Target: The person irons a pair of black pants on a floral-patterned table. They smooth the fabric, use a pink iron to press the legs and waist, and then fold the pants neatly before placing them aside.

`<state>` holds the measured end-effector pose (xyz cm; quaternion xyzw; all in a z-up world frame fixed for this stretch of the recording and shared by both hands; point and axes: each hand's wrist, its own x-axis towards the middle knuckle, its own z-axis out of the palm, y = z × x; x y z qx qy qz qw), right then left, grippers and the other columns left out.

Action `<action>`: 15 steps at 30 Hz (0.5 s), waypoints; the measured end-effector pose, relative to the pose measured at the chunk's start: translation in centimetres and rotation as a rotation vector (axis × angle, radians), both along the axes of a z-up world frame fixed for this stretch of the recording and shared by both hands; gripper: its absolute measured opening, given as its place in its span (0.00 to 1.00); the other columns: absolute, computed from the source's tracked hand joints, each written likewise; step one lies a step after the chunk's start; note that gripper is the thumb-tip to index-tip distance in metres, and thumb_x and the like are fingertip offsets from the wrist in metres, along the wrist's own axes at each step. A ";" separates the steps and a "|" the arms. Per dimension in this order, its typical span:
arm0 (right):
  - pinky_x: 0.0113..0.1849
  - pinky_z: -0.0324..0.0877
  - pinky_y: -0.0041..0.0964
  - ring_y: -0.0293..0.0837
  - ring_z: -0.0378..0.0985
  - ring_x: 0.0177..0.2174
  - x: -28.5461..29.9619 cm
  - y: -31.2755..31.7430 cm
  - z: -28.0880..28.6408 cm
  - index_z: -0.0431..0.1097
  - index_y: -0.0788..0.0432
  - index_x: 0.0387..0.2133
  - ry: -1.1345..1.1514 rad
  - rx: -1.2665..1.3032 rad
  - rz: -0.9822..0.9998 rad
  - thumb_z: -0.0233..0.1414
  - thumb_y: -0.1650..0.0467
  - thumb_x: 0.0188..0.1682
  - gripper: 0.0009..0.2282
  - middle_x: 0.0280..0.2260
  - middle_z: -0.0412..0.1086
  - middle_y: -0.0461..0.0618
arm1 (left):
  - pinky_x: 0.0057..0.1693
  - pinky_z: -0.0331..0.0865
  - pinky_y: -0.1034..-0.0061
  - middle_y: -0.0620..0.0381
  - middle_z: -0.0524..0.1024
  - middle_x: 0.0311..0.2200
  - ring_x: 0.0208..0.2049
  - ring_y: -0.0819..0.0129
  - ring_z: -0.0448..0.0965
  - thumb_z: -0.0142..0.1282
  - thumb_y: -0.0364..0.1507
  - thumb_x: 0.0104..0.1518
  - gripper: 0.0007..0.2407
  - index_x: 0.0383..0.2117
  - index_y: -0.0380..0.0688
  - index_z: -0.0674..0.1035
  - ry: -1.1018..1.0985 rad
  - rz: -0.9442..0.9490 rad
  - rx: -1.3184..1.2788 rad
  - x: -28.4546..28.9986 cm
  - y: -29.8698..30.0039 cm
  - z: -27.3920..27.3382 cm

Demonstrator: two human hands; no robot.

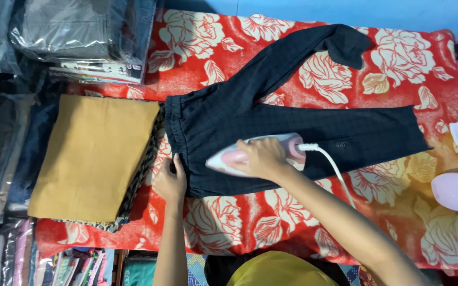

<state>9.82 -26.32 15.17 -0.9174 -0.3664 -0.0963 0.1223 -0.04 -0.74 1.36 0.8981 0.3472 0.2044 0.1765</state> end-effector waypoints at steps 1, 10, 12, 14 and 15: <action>0.23 0.72 0.47 0.54 0.81 0.21 0.1 0.5 0.1 0.71 0.45 0.26 -0.001 0.004 0.002 0.55 0.43 0.35 0.23 0.18 0.75 0.49 | 0.34 0.73 0.57 0.49 0.74 0.14 0.25 0.44 0.82 0.54 0.49 0.63 0.16 0.25 0.56 0.79 -0.001 0.002 0.004 0.0 0.2 -0.1; 0.25 0.72 0.46 0.54 0.81 0.21 2.7 2.3 -3.1 0.73 0.45 0.28 -0.090 0.064 0.045 0.55 0.42 0.36 0.23 0.19 0.75 0.50 | 0.33 0.74 0.58 0.51 0.74 0.14 0.25 0.47 0.82 0.53 0.50 0.64 0.16 0.25 0.57 0.78 -0.004 -0.007 0.023 -0.2 0.4 -1.0; 0.25 0.71 0.47 0.57 0.81 0.21 3.8 1.5 -2.7 0.74 0.47 0.28 0.037 0.021 0.014 0.56 0.43 0.36 0.23 0.18 0.75 0.53 | 0.32 0.73 0.59 0.50 0.73 0.14 0.24 0.46 0.81 0.55 0.49 0.64 0.15 0.24 0.57 0.78 -0.050 -0.022 0.063 -0.1 0.5 -1.2; 0.26 0.72 0.48 0.56 0.82 0.22 5.8 -1.2 -3.1 0.74 0.43 0.28 0.070 -0.021 -0.049 0.55 0.41 0.34 0.24 0.18 0.75 0.51 | 0.31 0.72 0.59 0.49 0.73 0.14 0.24 0.45 0.81 0.56 0.48 0.64 0.15 0.24 0.56 0.78 -0.055 -0.046 0.073 -0.2 0.5 -1.0; 0.27 0.72 0.48 0.56 0.82 0.24 6.7 -2.6 -3.4 0.74 0.39 0.28 0.109 -0.059 -0.103 0.54 0.39 0.32 0.24 0.18 0.75 0.48 | 0.31 0.72 0.59 0.49 0.73 0.14 0.23 0.45 0.81 0.56 0.47 0.65 0.15 0.25 0.56 0.79 -0.054 -0.059 0.086 -0.3 0.5 -0.9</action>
